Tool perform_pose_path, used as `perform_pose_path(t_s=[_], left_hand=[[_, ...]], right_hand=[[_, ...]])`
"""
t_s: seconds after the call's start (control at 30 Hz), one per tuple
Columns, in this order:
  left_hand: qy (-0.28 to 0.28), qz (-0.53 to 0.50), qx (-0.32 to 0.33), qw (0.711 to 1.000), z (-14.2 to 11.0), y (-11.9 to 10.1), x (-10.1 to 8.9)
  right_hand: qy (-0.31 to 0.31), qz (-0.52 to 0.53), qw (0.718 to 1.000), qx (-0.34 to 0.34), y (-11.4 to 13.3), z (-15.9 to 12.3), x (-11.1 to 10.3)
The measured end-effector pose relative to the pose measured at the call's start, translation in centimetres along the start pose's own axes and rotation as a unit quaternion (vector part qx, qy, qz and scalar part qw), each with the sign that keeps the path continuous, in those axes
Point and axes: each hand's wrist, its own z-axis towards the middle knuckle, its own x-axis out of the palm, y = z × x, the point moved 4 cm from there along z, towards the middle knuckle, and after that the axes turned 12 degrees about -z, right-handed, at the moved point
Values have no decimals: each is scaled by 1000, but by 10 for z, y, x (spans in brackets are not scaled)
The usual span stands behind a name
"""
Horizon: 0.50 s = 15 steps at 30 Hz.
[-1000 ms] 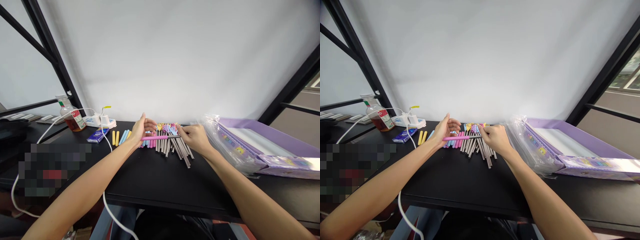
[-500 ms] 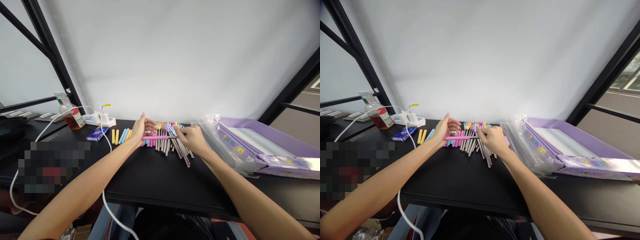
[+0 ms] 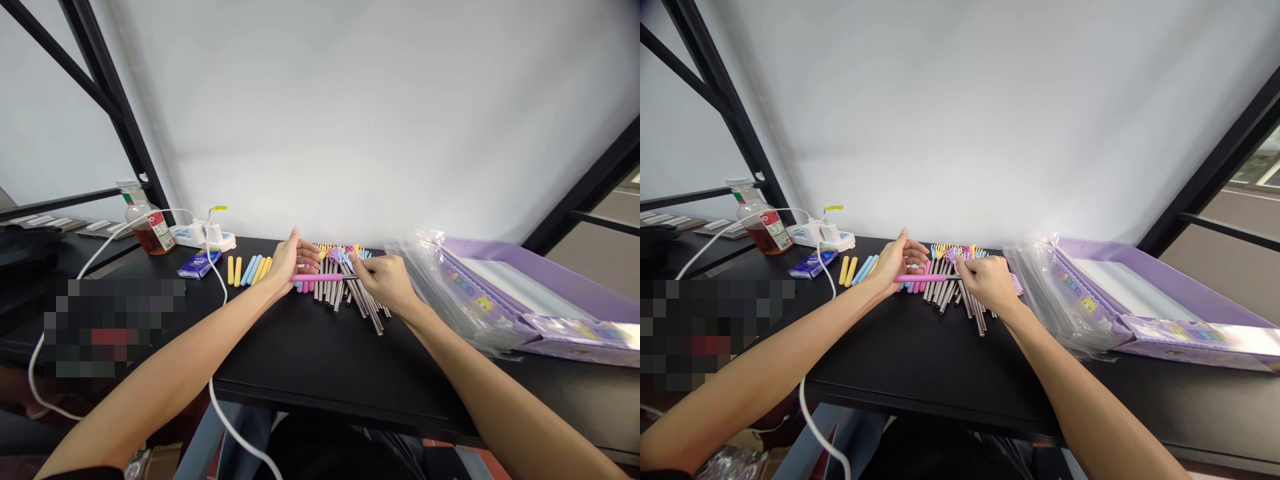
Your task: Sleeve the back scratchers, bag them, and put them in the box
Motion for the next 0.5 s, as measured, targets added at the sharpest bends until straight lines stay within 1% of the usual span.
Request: perform_pose_path(t_s=[0.23, 0.37, 0.43, 0.5], left_hand=[[-2, -4, 2, 1000, 0, 1, 1], [-9, -6, 9, 1000, -2, 2, 1], [1, -10, 14, 1000, -2, 3, 3], [34, -7, 14, 999, -3, 5, 8]], right_hand=[[-18, -20, 1000, -16, 1, -1, -2], [-17, -27, 999, -20, 0, -1, -2], [-6, -27, 999, -16, -4, 1, -2], [24, -19, 999, -12, -10, 4, -3]])
